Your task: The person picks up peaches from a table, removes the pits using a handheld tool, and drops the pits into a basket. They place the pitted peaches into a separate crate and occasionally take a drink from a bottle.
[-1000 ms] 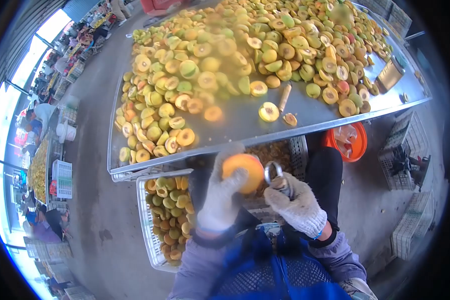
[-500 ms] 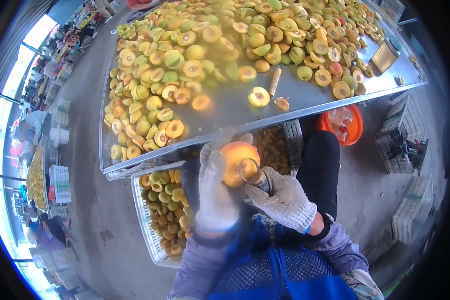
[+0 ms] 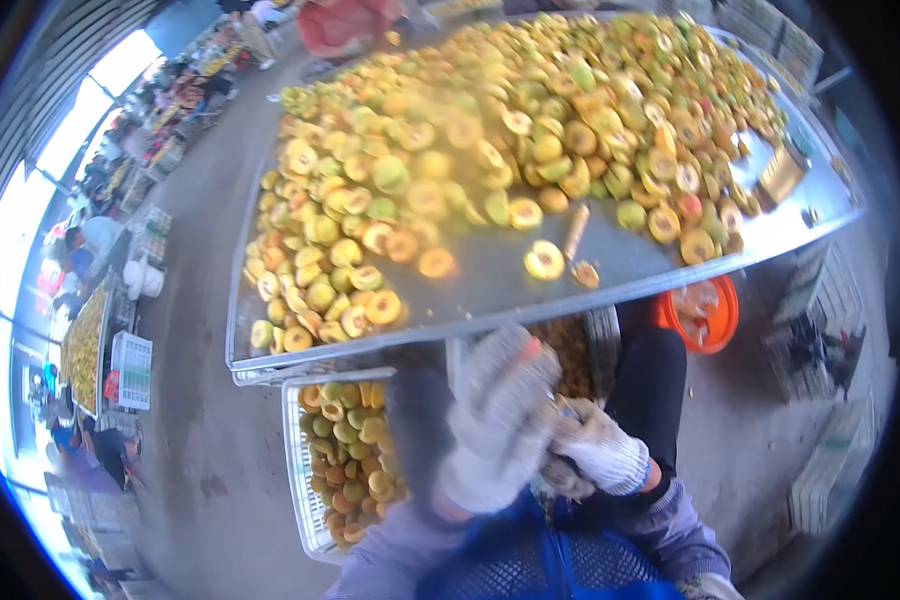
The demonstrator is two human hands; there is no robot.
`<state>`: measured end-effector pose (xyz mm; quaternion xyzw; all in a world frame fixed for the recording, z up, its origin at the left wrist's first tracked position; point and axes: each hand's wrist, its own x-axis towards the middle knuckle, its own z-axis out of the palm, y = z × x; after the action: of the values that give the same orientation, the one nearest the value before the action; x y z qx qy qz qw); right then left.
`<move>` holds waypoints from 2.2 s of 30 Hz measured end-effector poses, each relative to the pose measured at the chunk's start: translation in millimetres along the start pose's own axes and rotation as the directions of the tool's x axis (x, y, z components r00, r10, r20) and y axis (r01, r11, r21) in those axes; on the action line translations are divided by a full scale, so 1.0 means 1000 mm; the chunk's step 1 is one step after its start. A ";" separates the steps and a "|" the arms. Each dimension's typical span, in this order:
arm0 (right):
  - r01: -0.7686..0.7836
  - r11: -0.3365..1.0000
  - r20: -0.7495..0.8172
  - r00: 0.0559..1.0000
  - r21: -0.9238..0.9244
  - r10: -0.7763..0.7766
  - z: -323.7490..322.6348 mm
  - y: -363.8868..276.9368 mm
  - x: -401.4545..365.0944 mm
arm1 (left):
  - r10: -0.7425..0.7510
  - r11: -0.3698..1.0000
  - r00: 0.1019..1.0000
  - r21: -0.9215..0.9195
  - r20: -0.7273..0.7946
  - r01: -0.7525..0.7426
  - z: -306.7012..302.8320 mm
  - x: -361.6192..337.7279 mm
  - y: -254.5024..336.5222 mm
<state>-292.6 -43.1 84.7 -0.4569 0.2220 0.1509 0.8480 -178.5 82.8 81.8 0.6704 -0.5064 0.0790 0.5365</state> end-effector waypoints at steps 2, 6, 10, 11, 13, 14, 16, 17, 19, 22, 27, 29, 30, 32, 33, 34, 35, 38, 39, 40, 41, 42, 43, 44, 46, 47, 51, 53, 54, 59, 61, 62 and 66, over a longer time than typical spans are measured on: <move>0.029 0.998 -0.023 0.999 -0.047 -0.030 -0.013 0.013 0.004 | 0.100 0.995 0.995 -0.005 -0.020 -0.100 0.005 0.004 0.002; 0.033 0.998 -0.152 0.988 -0.051 -0.041 -0.008 0.013 0.009 | 0.073 0.997 0.997 0.035 0.039 -0.075 -0.002 0.012 0.005; -0.013 0.999 -0.132 0.991 -0.029 0.009 -0.013 0.012 0.009 | -0.103 0.993 0.994 -0.055 0.039 0.105 -0.003 0.020 0.009; -0.028 0.999 -0.153 0.988 -0.039 0.022 -0.010 0.010 0.007 | -0.147 0.985 0.988 -0.083 0.055 0.151 -0.005 0.023 0.012; -0.014 0.999 -0.174 0.985 -0.032 0.008 -0.009 0.012 0.008 | -0.235 0.960 0.968 -0.136 0.086 0.245 -0.009 0.029 0.016; 0.010 1.000 -0.161 0.987 -0.015 -0.012 -0.012 0.017 0.009 | -0.247 0.959 0.963 -0.113 0.112 0.259 -0.011 0.031 0.018; 0.022 0.999 -0.147 0.989 -0.027 -0.026 -0.012 0.018 0.010 | -0.291 0.943 0.949 -0.132 0.122 0.306 -0.013 0.031 0.018; 0.010 0.998 -0.148 0.989 -0.054 -0.018 -0.008 0.014 0.008 | -0.323 0.925 0.940 -0.174 0.112 0.339 -0.012 0.030 0.017; 0.020 0.994 -0.152 0.988 -0.104 -0.036 0.000 0.008 0.006 | -0.301 0.928 0.953 -0.218 0.033 0.301 -0.006 0.025 0.009; -0.007 0.996 -0.137 0.991 -0.092 -0.006 0.008 0.001 0.002 | -0.475 0.798 0.880 -0.413 0.017 0.439 0.002 0.013 0.011; -0.092 0.991 -0.093 0.992 -0.098 0.083 0.016 0.002 0.003 | -0.728 0.104 0.582 -0.782 0.362 0.615 0.000 0.015 -0.006; -0.025 0.923 -0.116 0.993 -0.385 -0.021 0.025 0.010 0.008 | -0.768 0.052 0.550 -0.824 0.328 0.564 0.004 0.010 -0.008; 0.008 0.853 -0.111 0.991 -0.522 -0.077 0.027 0.012 0.009 | -0.775 0.080 0.559 -0.832 0.295 0.549 0.006 0.006 -0.012; 0.028 0.885 -0.161 0.980 -0.465 -0.115 0.027 0.014 0.007 | -0.760 0.273 0.621 -0.773 0.191 0.572 0.010 0.002 -0.014; 0.036 0.899 -0.183 0.975 -0.437 -0.128 0.027 0.015 0.005 | -0.757 0.269 0.626 -0.783 0.188 0.561 0.010 0.000 -0.013; -0.001 0.899 -0.227 0.968 -0.439 -0.110 0.027 0.010 0.004 | -0.753 0.268 0.632 -0.792 0.184 0.549 0.009 -0.001 -0.014; 0.016 0.896 -0.239 0.962 -0.444 -0.135 0.026 0.008 0.006 | -0.746 0.268 0.641 -0.799 0.181 0.538 0.008 -0.001 -0.014; 0.100 0.874 -0.280 0.925 -0.475 -0.258 0.022 0.014 0.011 | -0.723 0.358 0.676 -0.760 0.143 0.543 0.009 -0.007 -0.013; 0.092 0.860 -0.291 0.918 -0.503 -0.268 0.023 0.015 0.011 | -0.704 0.458 0.705 -0.701 0.089 0.546 0.011 -0.009 -0.013; 0.085 0.844 -0.300 0.912 -0.530 -0.280 0.023 0.016 0.010 | -0.677 0.554 0.735 -0.632 0.037 0.542 0.013 -0.012 -0.013; 0.078 0.827 -0.308 0.906 -0.556 -0.292 0.024 0.016 0.010 | -0.671 0.590 0.742 -0.596 0.016 0.546 0.013 -0.012 -0.011; 0.074 0.823 -0.313 0.903 -0.563 -0.295 0.025 0.015 0.009 | -0.664 0.623 0.748 -0.557 -0.005 0.549 0.013 -0.012 -0.009; 0.071 0.818 -0.318 0.900 -0.570 -0.300 0.027 0.012 0.007 | -0.683 0.605 0.730 -0.561 0.000 0.565 0.011 -0.008 0.000; 0.070 0.812 -0.323 0.896 -0.579 -0.306 0.028 0.011 0.006 | -0.687 0.607 0.727 -0.555 -0.008 0.568 0.011 -0.007 0.002; 0.067 0.803 -0.323 0.893 -0.592 -0.313 0.028 0.010 0.005 | -0.680 0.633 0.732 -0.533 -0.036 0.562 0.013 -0.009 0.003; 0.066 0.798 -0.324 0.892 -0.598 -0.316 0.028 0.010 0.004 | -0.675 0.625 0.736 -0.569 -0.050 0.534 0.015 -0.010 0.004; 0.098 0.811 -0.290 0.904 -0.576 -0.315 0.024 0.016 0.005 | -0.681 0.532 0.727 -0.741 -0.087 0.410 0.022 -0.010 0.017; 0.125 0.833 -0.253 0.920 -0.538 -0.301 0.021 0.018 0.006 | -0.683 0.562 0.725 -0.699 -0.092 0.442 0.023 -0.008 0.023; 0.150 0.846 -0.230 0.925 -0.512 -0.303 0.022 0.018 0.005 | -0.637 0.634 0.764 -0.632 -0.101 0.445 0.021 -0.009 0.022; 0.240 0.931 -0.148 0.946 -0.276 -0.288 0.028 0.011 0.000 | -0.484 0.812 0.872 -0.409 -0.076 0.416 0.010 -0.005 0.023; 0.031 0.997 -0.046 0.998 -0.077 -0.035 0.023 -0.009 -0.009 | -0.298 0.940 0.953 -0.188 -0.049 0.285 0.004 -0.002 0.017; -0.087 0.996 0.025 0.996 0.016 0.087 0.019 -0.016 -0.011 | -0.235 0.964 0.971 -0.138 -0.040 0.228 0.004 -0.002 0.014; -0.077 0.993 0.108 0.992 0.087 0.068 0.002 -0.005 -0.008 | -0.032 0.998 0.999 -0.057 -0.036 0.030 0.010 -0.002 0.006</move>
<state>-296.6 -44.9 93.5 -0.4010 0.2001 0.1952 0.8724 -188.8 76.6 80.5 0.6611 -0.4881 0.0688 0.5656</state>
